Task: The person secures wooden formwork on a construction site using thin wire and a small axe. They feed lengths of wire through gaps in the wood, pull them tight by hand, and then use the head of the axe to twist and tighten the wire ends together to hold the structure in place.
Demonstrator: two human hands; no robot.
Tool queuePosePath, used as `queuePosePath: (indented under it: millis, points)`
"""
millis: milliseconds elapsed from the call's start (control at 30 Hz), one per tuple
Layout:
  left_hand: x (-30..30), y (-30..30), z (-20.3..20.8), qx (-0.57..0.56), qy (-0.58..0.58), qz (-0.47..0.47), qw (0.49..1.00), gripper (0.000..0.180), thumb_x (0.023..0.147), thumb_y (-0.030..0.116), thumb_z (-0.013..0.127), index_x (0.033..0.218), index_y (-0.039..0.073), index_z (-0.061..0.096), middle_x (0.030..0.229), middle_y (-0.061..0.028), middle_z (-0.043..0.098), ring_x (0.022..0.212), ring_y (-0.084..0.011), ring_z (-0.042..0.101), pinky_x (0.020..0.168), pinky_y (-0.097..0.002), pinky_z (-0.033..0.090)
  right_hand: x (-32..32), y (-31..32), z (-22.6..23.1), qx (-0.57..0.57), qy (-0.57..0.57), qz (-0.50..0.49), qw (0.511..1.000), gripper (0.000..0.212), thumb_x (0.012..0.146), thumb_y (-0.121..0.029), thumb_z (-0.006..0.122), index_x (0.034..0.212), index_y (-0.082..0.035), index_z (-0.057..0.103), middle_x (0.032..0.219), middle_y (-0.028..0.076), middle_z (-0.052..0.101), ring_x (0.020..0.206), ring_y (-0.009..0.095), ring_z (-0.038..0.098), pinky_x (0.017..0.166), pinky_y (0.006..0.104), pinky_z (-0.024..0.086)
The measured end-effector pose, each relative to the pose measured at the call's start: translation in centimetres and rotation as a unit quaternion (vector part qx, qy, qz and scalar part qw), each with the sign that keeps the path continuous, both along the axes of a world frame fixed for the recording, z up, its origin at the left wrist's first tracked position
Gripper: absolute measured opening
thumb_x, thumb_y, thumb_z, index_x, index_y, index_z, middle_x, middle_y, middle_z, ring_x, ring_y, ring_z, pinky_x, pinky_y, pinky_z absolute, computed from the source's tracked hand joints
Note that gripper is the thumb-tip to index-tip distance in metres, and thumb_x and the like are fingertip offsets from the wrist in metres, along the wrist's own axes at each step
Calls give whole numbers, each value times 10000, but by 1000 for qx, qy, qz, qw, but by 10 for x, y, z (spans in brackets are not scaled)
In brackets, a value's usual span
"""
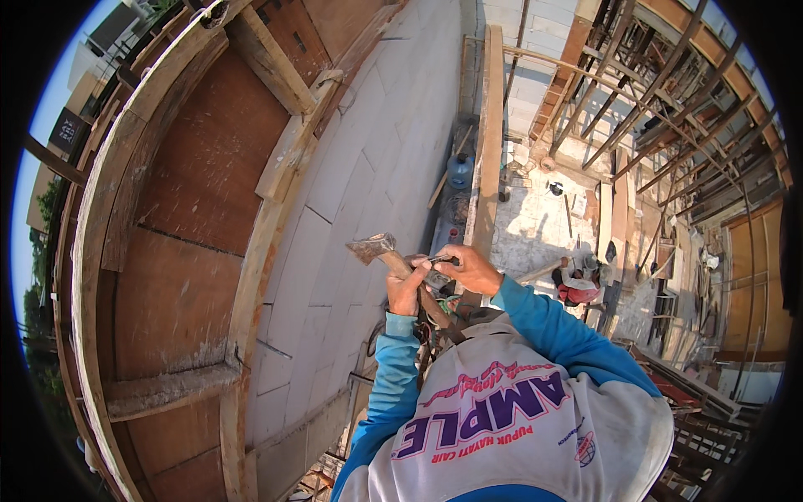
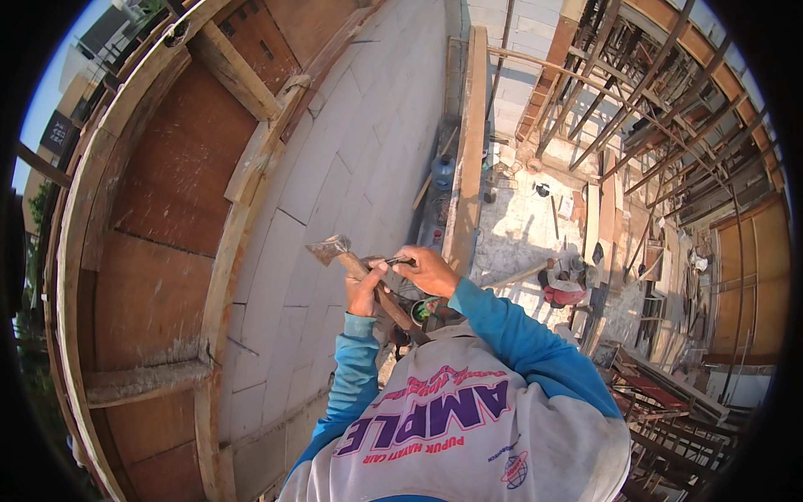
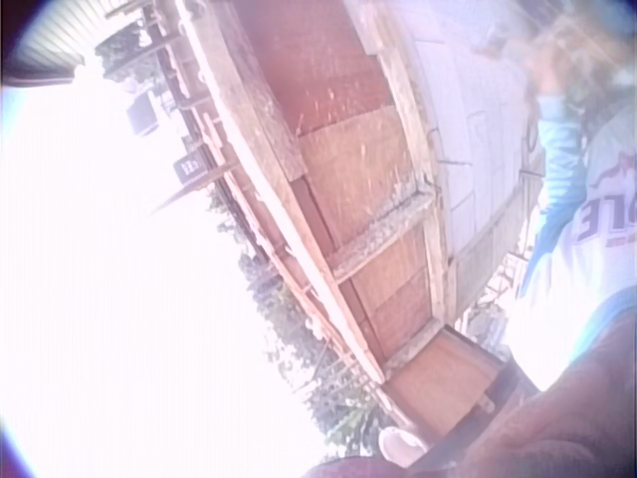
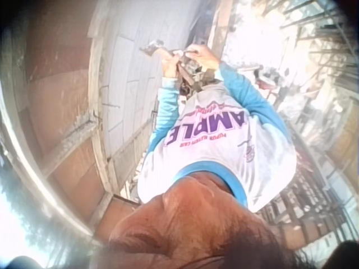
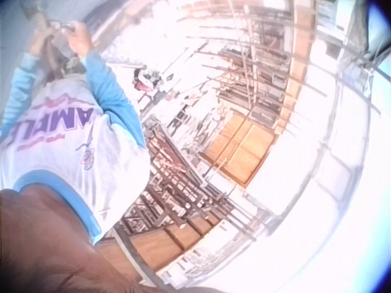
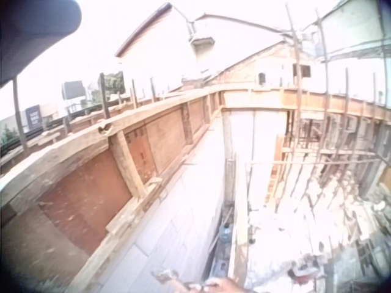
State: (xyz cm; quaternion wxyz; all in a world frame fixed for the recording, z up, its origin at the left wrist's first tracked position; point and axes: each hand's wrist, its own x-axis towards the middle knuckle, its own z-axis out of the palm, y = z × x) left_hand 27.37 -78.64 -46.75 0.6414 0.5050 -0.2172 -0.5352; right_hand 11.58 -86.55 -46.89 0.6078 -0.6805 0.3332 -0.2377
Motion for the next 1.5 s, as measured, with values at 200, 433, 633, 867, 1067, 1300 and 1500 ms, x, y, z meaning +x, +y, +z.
queuePosePath:
  millis: [200,433,633,867,1067,1300,1500]
  points:
    - [4,-5,14,-65,-203,-22,977,310,747,159,799,948,0,623,758,-11,601,574,-58,519,487,-219,445,-5,-15,27,-191,111,80,972,317,886,-290,615,1022,-4,596,902,188,600,842,341,587,708,415,446]
    - [7,-5,-1,-61,-296,-142,943,293,718,147,821,879,-13,636,788,-32,650,680,-99,564,591,-277,476,-10,-5,22,-194,160,168,953,293,876,-289,612,1019,-33,609,849,227,615,784,420,580,666,464,443]
    - [-10,3,0,-52,-405,-118,905,242,764,180,772,852,-13,655,748,-99,652,678,-123,587,604,-324,484,-18,22,-16,-285,178,49,940,235,811,-230,641,940,-34,633,917,141,621,843,365,597,711,463,504]
    - [-19,4,-27,39,-182,-84,979,195,823,150,732,759,13,608,628,-21,592,494,-91,539,432,-241,425,-34,41,-35,-407,142,-59,900,164,859,-224,617,917,-70,613,828,140,582,772,350,614,649,440,508]
    - [-27,12,-35,-11,-249,-188,950,232,787,143,767,896,-20,641,727,-8,633,650,-83,568,595,-261,483,-45,43,-18,-305,197,-13,932,205,840,-248,602,933,-68,633,928,136,618,815,361,615,678,445,512]
    - [-46,-8,-40,-41,-257,-69,963,242,787,150,770,705,2,598,616,19,545,569,-63,464,509,-260,404,-44,33,-36,-87,194,-90,973,240,896,-260,602,860,-25,630,718,125,638,655,262,635,607,350,481]
    - [-40,-48,-50,-54,-351,-82,931,288,776,112,769,629,12,542,572,35,477,540,-61,389,481,-265,363,-52,-30,-66,390,-3,90,916,261,904,-274,624,1008,-37,656,946,29,670,858,98,617,667,260,449]
